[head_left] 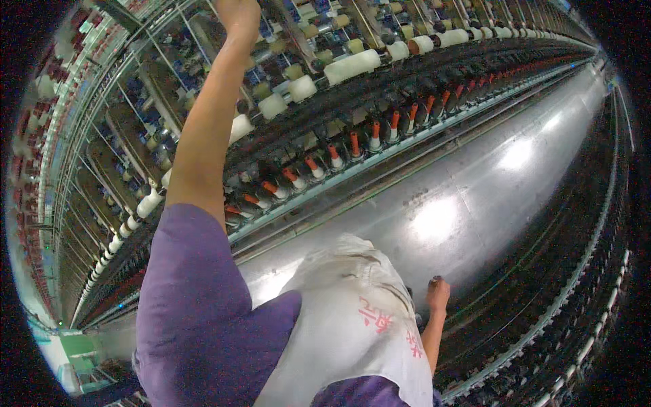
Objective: The person walks along a row of spinning machines and uses a small orange tool to adjust or clean the spindles. They then remove a large white yarn cone, thread the yarn through the machine's guides, and reattach the cone to resume operation.
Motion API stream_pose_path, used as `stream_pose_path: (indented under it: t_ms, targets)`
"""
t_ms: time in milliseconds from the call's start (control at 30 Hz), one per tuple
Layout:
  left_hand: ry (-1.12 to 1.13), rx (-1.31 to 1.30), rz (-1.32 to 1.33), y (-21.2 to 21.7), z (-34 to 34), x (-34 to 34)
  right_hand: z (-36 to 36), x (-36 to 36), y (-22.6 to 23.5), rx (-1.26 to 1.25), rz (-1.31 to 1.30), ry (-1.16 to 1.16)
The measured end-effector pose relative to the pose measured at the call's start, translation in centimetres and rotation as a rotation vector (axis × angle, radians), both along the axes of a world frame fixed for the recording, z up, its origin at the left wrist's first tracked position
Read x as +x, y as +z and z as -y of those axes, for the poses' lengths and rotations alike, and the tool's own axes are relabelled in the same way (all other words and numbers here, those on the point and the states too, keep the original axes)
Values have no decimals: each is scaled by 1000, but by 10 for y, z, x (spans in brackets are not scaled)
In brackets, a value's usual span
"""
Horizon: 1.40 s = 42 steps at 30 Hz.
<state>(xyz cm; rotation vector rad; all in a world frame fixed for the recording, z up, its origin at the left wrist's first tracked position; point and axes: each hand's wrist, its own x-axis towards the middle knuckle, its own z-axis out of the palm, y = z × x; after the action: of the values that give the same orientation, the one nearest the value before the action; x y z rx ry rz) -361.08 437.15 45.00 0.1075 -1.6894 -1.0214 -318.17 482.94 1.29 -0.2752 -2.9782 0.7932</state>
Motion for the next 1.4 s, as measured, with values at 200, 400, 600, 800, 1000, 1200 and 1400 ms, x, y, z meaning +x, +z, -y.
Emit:
stream_pose_path:
  t_ms: [200, 400, 600, 800, 1000, 1200, 1400]
  targets:
    - [-348, -636, 758, 20, -46, -21, -5, -111, 23, -79, 269, 154]
    - [177, -1209, 1181, -16, -17, -131, 29, -227, 72, 42, 57, 519]
    - [662, -1285, 768, -26, -20, -123, 6, -256, 73, 55, 141, 665]
    - [644, -1198, 1028, -9, -28, -133, -109, -234, 26, 31, 240, 711]
    - [350, -912, 434, -52, -65, -40, -152, -293, 28, 99, 236, 795]
    - [-211, 44, 1300, -251, -197, 141, -15, -396, 172, -205, -293, 1043]
    - [81, 101, 673, -388, -186, 115, 184, -426, 326, -519, -653, 1240]
